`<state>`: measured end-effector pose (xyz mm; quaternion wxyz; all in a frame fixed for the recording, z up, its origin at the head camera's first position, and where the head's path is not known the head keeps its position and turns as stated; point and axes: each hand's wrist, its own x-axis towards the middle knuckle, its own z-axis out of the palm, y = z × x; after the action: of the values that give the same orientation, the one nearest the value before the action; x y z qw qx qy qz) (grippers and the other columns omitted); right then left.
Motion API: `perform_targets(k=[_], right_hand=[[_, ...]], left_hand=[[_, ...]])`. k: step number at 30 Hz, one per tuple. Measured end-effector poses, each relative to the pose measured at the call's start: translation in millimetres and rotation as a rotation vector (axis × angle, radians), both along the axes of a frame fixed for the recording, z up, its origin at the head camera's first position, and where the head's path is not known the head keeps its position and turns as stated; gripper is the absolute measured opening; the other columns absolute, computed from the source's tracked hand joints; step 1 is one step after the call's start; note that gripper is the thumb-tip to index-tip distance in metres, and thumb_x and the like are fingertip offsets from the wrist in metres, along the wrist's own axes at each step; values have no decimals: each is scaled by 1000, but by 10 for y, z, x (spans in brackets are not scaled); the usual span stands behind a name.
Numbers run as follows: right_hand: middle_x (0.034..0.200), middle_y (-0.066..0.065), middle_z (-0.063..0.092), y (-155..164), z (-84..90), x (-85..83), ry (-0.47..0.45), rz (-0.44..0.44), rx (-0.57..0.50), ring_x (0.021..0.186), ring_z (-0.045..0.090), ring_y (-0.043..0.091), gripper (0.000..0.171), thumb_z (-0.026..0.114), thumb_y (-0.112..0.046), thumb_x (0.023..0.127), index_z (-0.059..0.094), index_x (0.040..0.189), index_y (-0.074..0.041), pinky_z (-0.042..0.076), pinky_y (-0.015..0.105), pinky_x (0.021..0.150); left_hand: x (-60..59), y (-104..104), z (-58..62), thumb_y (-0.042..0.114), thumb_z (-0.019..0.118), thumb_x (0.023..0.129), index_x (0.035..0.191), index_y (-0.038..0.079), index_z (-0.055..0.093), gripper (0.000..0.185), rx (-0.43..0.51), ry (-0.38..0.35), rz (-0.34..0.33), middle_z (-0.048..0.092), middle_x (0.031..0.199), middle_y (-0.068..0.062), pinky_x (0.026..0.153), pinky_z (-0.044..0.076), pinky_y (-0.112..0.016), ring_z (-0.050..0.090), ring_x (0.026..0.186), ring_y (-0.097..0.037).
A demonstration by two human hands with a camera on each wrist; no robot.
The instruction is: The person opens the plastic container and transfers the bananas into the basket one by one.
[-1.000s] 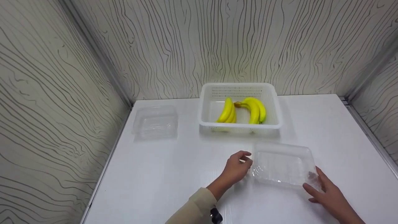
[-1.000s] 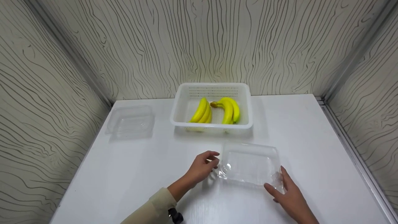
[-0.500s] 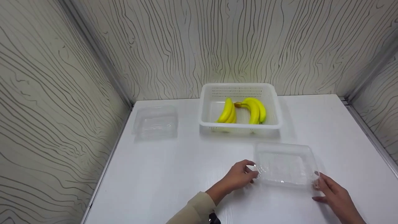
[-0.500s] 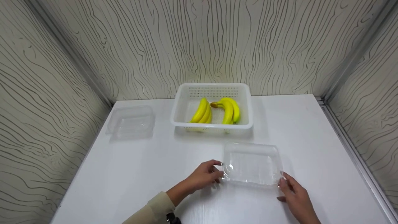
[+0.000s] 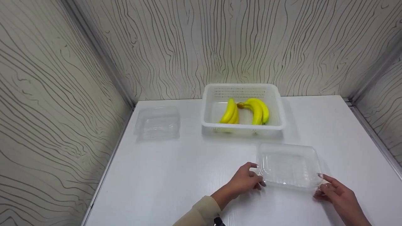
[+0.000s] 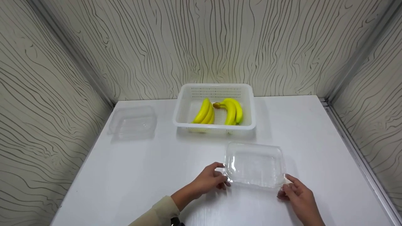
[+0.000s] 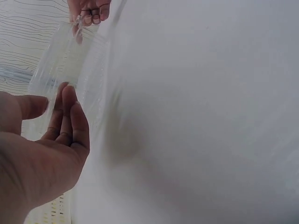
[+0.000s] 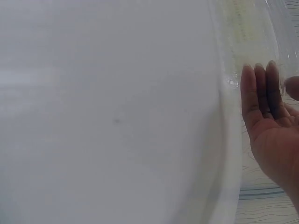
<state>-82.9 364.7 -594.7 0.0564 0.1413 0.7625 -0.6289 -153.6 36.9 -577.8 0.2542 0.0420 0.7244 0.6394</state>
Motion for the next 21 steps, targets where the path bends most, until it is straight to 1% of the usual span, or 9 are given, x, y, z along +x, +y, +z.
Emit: perform_targets(k=[3, 6, 11, 13, 14, 16, 17, 19, 21], right_hand=[[89, 0, 76, -9, 22, -17, -26, -6, 26, 82, 75, 7, 35, 63, -14, 109, 61, 114, -49, 65, 24, 76], [88, 0, 78, -6, 17, -19, -12, 1, 55, 81, 76, 7, 33, 64, -16, 108, 60, 116, -48, 65, 23, 76], [85, 3, 76, -24, -2, -21, 36, -18, -35, 78, 74, 9, 37, 63, -7, 107, 64, 113, -44, 64, 24, 73], [83, 5, 74, -43, 2, -26, 38, -27, -47, 76, 73, 10, 37, 63, -4, 106, 65, 114, -40, 64, 25, 72], [82, 4, 74, -55, 10, -32, 30, -25, -18, 76, 72, 9, 34, 63, -5, 107, 64, 116, -38, 64, 24, 72], [82, 2, 73, -84, 32, -43, 10, -12, 65, 76, 71, 8, 29, 62, -7, 108, 63, 130, -26, 64, 23, 72], [82, 1, 72, -99, 46, -50, -4, -8, 103, 76, 71, 7, 31, 60, -7, 108, 60, 138, -17, 64, 23, 73], [82, 0, 73, -122, 77, -62, -34, 5, 181, 76, 70, 6, 41, 58, -8, 110, 49, 149, -1, 63, 23, 73], [83, -1, 73, -137, 106, -69, -56, 22, 245, 76, 69, 5, 52, 55, -8, 111, 37, 156, 8, 63, 23, 73]], left_hand=[[-7, 11, 8, 6, 69, 98, 136, 11, 55, 40, 23, -1, 20, 82, 88, -10, 75, 64, -32, 75, 75, -16], [-9, 22, 16, 3, 68, 98, 136, 9, 55, 40, 40, -6, 37, 81, 88, -12, 77, 65, -35, 77, 76, -18], [-1, 43, 26, 1, 65, 100, 139, 7, 55, 41, 46, -11, 52, 80, 83, -11, 74, 66, -34, 77, 74, -18], [-1, 54, 31, 1, 65, 100, 138, 7, 56, 40, 40, -11, 66, 79, 82, -10, 75, 66, -36, 77, 72, -18], [-1, 60, 30, 1, 65, 100, 137, 7, 57, 38, 36, -11, 76, 79, 81, -10, 75, 66, -38, 76, 71, -18], [-3, 70, 29, 0, 66, 99, 134, 8, 59, 37, 29, -14, 95, 79, 79, -10, 75, 67, -39, 75, 69, -17], [-2, 75, 30, 0, 66, 99, 133, 8, 60, 36, 26, -14, 104, 78, 78, -10, 74, 66, -39, 75, 68, -17], [1, 83, 29, -1, 66, 98, 132, 9, 60, 36, 25, -13, 115, 78, 77, -11, 72, 66, -38, 73, 66, -16], [4, 97, 24, -2, 66, 97, 132, 10, 61, 37, 25, -10, 126, 78, 76, -12, 70, 64, -36, 72, 64, -15]])
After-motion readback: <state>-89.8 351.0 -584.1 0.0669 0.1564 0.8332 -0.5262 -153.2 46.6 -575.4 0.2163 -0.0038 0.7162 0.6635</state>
